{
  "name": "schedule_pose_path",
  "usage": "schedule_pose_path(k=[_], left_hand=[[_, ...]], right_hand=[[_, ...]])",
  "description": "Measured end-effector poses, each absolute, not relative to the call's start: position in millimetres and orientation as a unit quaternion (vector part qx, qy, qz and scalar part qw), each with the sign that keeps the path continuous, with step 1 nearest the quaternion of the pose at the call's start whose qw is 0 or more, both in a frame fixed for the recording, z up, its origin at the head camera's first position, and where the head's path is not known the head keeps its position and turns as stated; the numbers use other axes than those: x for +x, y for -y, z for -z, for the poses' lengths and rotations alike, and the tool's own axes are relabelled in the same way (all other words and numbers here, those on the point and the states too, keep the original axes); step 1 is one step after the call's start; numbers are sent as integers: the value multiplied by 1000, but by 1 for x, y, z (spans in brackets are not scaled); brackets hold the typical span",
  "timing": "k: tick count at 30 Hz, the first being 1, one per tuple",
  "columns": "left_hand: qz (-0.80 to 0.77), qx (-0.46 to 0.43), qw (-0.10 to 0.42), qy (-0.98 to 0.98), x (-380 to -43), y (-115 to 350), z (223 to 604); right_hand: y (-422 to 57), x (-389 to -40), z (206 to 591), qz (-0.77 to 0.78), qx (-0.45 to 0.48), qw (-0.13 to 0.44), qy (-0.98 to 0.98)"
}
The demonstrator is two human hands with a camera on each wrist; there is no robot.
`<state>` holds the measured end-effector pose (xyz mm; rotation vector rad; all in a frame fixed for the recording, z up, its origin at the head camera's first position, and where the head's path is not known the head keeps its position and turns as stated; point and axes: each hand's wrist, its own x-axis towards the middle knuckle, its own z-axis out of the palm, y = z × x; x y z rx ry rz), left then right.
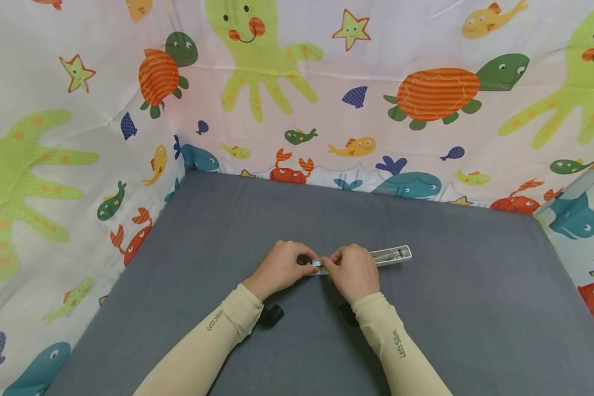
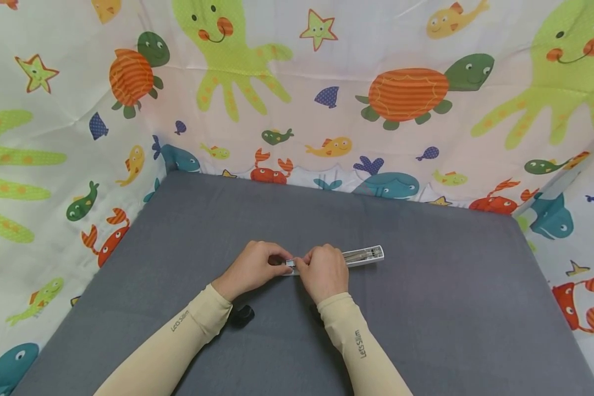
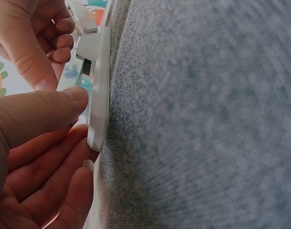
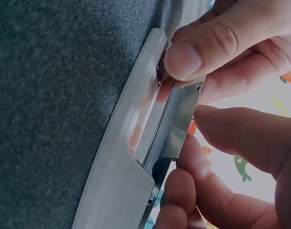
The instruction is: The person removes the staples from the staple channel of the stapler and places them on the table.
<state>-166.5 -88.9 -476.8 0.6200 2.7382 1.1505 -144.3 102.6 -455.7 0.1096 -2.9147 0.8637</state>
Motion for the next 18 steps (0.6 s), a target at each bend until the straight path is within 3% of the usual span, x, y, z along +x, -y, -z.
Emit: schedule_pose_path(k=[18], left_hand=[[-380, 208, 51, -900, -167, 89, 478]], right_hand=[[-101, -144, 457, -303, 37, 64, 950]])
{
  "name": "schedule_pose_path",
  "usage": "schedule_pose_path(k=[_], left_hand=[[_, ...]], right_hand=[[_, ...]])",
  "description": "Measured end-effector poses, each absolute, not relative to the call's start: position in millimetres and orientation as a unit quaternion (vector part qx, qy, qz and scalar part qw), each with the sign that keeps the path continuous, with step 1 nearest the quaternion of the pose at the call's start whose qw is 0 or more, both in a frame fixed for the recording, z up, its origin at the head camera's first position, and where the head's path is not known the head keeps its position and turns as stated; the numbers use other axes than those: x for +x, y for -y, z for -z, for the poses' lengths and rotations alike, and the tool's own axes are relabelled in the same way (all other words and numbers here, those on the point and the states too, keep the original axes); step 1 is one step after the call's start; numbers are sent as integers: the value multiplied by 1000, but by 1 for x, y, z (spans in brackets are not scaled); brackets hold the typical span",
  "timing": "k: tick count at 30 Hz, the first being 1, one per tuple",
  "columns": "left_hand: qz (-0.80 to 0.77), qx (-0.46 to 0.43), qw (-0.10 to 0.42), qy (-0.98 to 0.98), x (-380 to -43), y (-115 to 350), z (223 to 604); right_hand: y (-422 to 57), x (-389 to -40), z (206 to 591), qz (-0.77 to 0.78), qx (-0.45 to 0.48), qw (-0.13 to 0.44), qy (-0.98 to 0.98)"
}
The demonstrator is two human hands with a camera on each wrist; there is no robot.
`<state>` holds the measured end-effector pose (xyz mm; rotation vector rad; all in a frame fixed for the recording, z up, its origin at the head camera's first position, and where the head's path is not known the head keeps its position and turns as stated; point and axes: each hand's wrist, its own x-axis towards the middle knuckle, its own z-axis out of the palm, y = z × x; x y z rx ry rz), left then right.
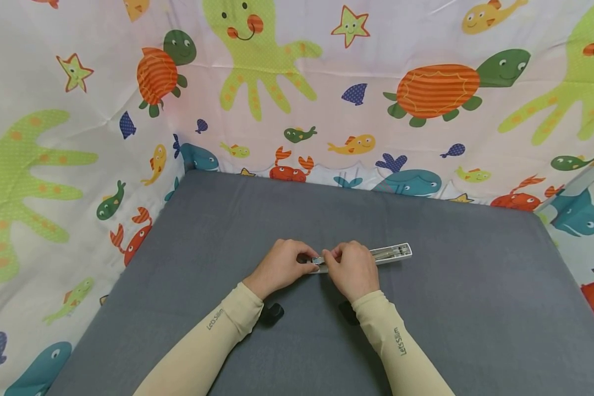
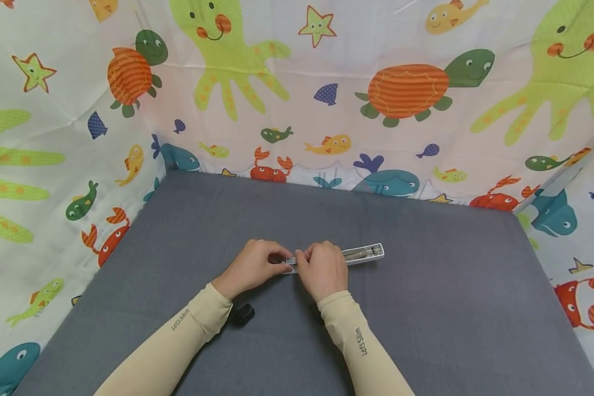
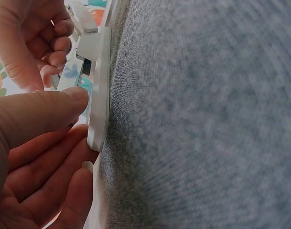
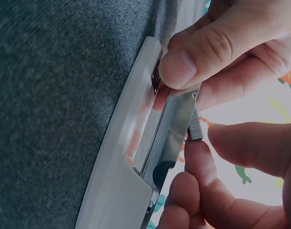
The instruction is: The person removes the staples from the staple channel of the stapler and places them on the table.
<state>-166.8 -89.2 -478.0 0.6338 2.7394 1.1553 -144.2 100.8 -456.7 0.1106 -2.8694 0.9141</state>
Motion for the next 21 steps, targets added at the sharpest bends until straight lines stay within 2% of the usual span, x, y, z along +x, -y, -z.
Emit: schedule_pose_path(k=[21], left_hand=[[-381, 201, 58, -901, -168, 89, 478]], right_hand=[[-108, -147, 458, -307, 51, 52, 949]])
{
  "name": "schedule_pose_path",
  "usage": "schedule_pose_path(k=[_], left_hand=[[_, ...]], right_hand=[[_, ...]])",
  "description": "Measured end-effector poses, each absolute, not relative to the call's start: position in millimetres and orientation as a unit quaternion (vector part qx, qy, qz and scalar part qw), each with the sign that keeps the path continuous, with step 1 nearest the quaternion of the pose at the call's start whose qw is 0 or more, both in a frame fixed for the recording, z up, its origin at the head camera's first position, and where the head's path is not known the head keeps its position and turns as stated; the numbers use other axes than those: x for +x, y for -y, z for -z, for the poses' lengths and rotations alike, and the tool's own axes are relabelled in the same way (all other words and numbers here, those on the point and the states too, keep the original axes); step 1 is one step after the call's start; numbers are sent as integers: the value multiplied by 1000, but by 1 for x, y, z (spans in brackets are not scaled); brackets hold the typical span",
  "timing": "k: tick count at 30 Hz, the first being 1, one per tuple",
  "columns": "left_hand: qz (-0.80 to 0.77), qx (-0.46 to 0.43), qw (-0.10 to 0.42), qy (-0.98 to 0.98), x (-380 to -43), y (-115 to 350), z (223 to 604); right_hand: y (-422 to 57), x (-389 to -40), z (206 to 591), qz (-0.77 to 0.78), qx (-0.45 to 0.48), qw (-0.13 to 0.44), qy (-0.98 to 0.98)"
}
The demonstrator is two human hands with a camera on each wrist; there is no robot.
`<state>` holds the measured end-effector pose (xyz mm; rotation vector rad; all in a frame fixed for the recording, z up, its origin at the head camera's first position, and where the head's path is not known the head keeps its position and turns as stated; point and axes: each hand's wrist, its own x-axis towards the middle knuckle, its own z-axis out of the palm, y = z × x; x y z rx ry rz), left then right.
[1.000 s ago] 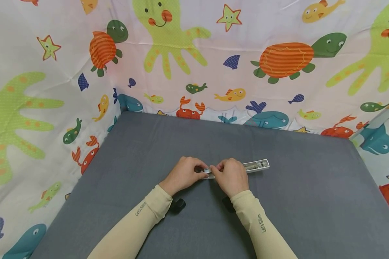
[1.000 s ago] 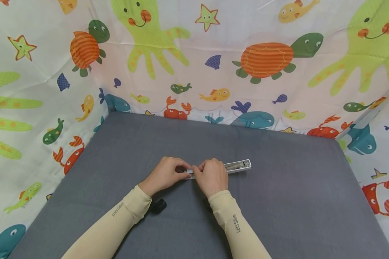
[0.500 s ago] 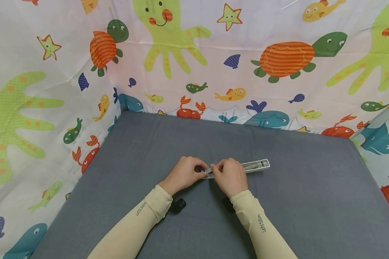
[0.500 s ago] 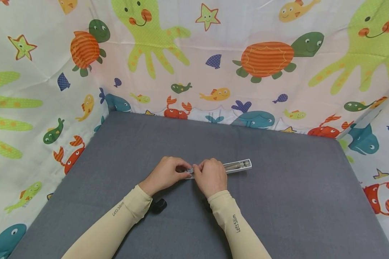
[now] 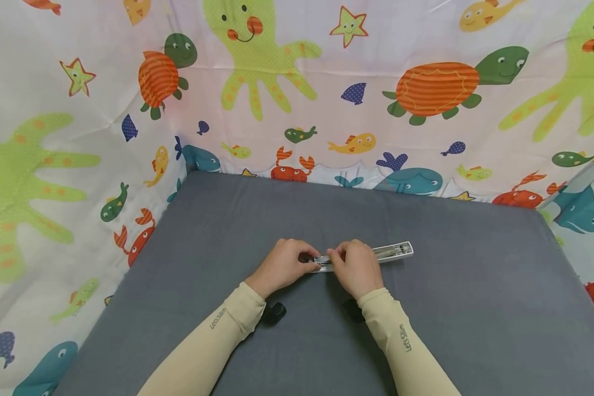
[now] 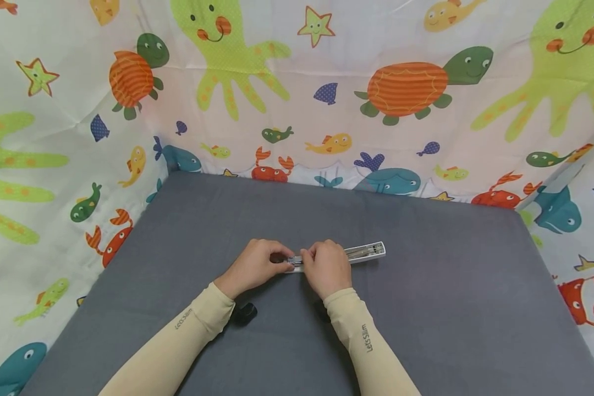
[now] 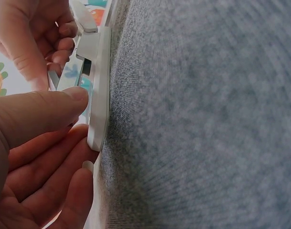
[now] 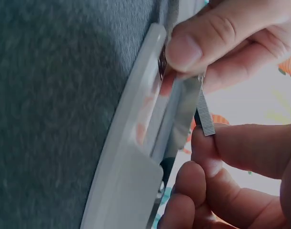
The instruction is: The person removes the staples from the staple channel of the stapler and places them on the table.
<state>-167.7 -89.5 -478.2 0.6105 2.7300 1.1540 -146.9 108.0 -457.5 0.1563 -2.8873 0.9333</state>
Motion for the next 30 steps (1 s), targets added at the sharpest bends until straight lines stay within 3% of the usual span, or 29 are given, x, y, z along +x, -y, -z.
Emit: schedule_pose_path(k=[30], left_hand=[[-369, 193, 64, -907, -166, 84, 476]], right_hand=[[-230, -126, 437, -309, -74, 123, 940]])
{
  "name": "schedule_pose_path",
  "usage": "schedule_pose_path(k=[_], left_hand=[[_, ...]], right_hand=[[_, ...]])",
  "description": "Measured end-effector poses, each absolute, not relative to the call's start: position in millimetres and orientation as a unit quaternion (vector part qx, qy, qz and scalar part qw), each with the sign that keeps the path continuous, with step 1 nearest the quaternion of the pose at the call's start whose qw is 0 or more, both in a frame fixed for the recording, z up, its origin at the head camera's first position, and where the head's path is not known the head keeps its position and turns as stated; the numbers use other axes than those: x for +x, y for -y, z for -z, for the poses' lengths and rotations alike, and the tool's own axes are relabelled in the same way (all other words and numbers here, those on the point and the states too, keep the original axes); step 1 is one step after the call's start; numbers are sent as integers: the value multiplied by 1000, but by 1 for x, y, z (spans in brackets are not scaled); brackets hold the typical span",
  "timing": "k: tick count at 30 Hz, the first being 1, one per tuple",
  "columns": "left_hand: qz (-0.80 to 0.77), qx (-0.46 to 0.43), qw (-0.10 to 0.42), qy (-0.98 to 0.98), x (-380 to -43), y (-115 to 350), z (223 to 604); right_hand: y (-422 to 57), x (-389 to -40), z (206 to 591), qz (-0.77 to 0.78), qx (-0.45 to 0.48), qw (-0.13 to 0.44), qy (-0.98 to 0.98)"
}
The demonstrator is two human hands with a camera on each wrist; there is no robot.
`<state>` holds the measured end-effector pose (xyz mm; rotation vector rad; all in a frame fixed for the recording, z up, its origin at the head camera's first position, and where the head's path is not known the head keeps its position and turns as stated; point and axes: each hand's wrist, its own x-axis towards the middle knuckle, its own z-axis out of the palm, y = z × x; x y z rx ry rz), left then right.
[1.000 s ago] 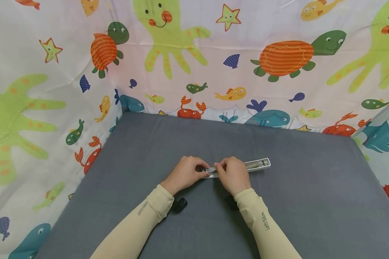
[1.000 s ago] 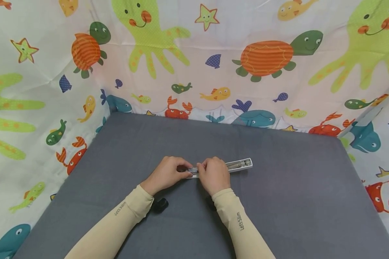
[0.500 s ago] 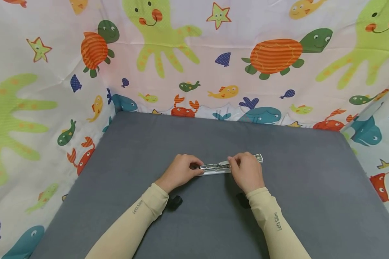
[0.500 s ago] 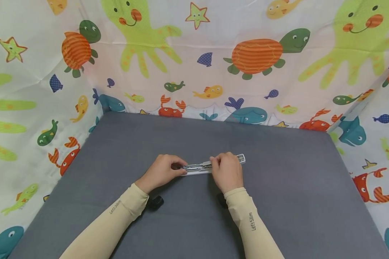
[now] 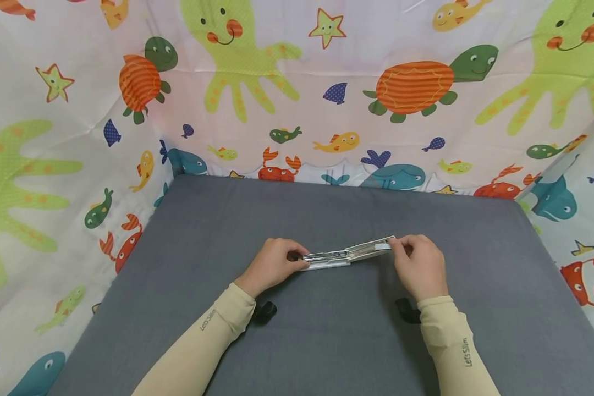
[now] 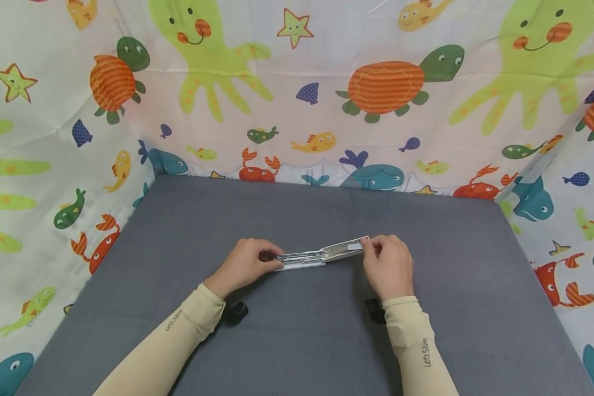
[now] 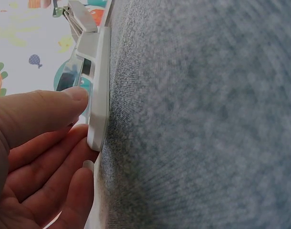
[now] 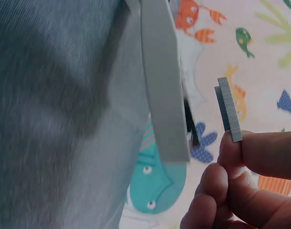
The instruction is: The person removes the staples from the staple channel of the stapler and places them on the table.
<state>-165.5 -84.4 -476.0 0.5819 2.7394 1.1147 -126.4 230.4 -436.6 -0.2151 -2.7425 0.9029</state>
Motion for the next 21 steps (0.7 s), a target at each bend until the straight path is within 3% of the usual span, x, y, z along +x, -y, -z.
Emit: schedule_pose_path(k=[9, 21], left_hand=[[-370, 190, 66, -907, -166, 84, 475], [-368, 192, 59, -908, -166, 83, 479]], right_hand=[[-264, -120, 439, -314, -129, 88, 937], [-294, -125, 457, -308, -136, 47, 940]])
